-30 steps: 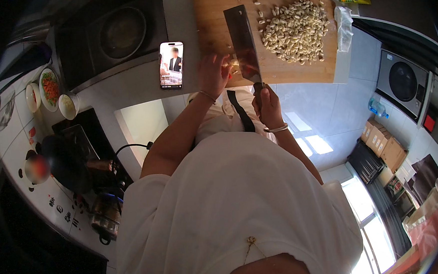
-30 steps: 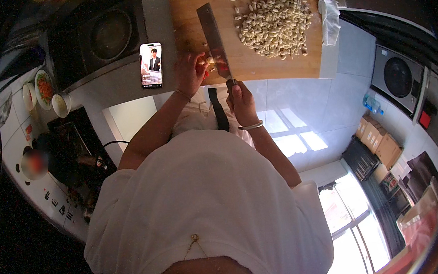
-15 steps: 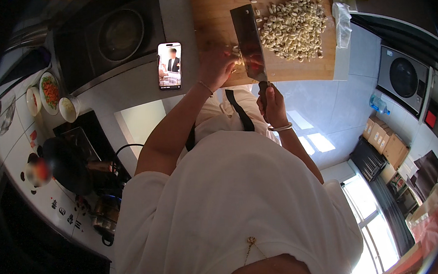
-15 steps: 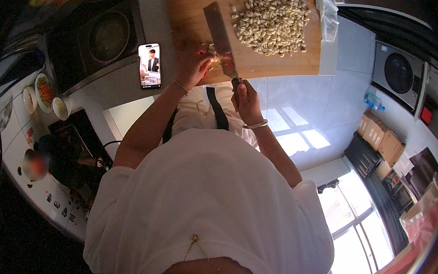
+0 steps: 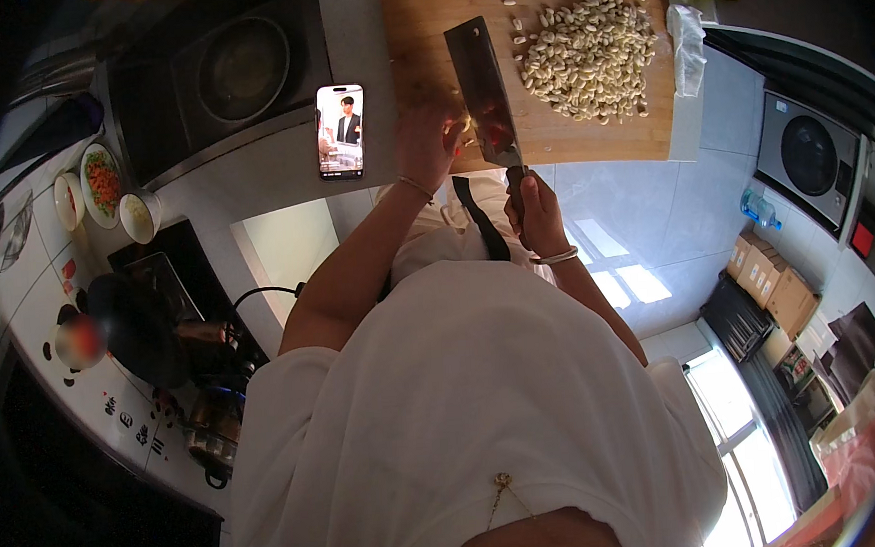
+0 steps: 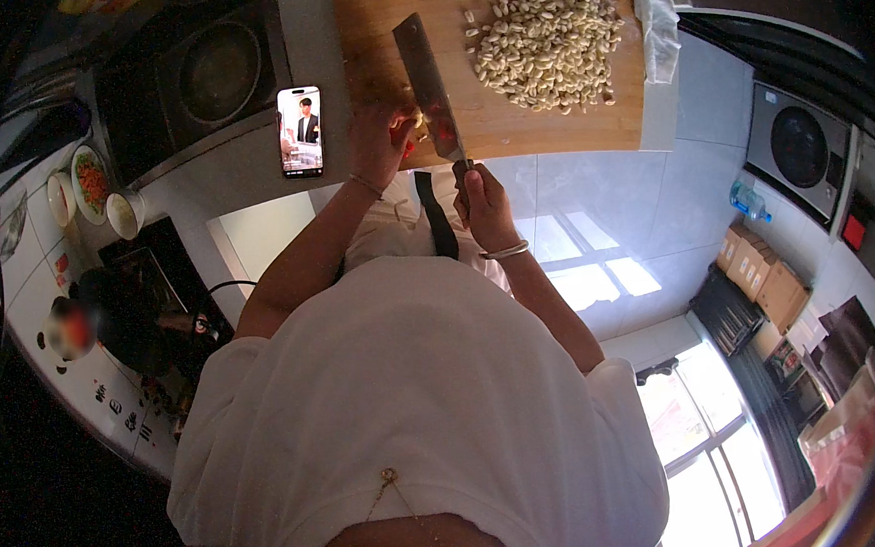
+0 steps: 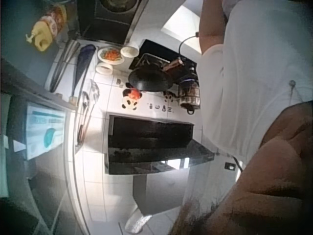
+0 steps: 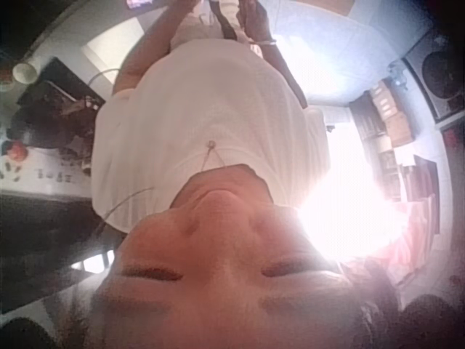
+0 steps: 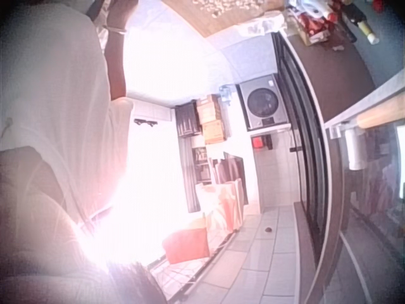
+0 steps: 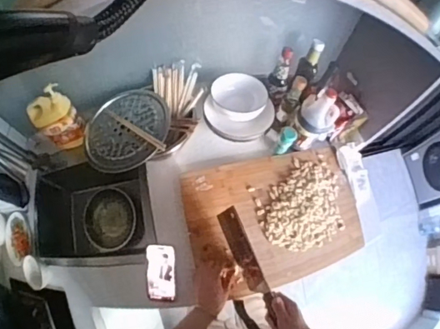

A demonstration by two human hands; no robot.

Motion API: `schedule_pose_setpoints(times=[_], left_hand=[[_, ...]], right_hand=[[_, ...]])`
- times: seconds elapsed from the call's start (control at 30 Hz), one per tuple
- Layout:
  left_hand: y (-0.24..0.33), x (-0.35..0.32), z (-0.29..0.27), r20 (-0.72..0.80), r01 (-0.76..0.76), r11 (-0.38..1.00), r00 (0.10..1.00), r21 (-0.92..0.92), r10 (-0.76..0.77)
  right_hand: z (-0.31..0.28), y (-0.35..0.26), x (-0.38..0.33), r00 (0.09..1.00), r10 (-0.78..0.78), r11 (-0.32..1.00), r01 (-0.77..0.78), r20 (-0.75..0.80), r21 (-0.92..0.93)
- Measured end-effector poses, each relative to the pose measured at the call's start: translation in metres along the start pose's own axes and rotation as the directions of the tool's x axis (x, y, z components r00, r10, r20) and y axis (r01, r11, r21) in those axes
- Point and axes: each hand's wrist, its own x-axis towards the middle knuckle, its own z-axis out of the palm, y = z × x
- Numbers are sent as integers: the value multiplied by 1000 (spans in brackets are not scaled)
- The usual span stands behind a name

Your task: The person dices a red pepper and garlic on a wooden board using a cleaver and then scoops the diced ingredients into a metal pan.

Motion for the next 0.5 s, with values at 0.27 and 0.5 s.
schedule_pose_setpoints(times=[0.27, 0.5], left_hand=[[-2, 1, 6, -4, 35, 999, 999, -3, -35], [5, -2, 1, -36, 69, 995, 997, 76, -66]], right_hand=[[4, 0, 4, 999, 34, 998, -34, 10, 48], [9, 12, 12, 999, 33, 999, -33, -3, -19]])
